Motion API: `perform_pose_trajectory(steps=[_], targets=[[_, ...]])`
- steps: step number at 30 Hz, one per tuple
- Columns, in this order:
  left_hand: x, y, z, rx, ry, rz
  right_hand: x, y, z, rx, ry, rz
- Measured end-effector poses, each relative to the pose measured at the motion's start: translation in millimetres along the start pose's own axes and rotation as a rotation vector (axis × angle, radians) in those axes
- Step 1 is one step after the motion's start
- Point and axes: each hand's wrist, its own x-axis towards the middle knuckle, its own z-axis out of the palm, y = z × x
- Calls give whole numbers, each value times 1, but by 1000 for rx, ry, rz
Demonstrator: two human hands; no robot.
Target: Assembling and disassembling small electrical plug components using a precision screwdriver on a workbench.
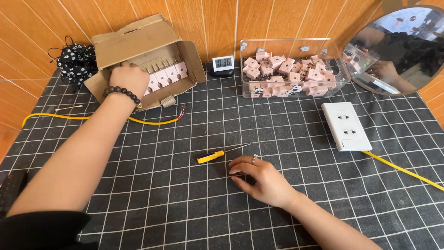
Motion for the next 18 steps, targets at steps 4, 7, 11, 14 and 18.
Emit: perform_pose_trajectory(steps=[4,7,11,14,18], targets=[[-25,31,-97,-174,-69,99,1,-2,-1,-18,4,-26],[-32,62,-178,-326,-70,283,3,-4,-1,-62,-5,-61],[-1,113,-243,-569,5,492,1,-4,-1,-123,9,-104],[42,155,-257,-655,-18,486,1,-1,-2,-180,25,-130],[115,212,-238,-727,-35,408,1,-4,-4,-277,84,-181]])
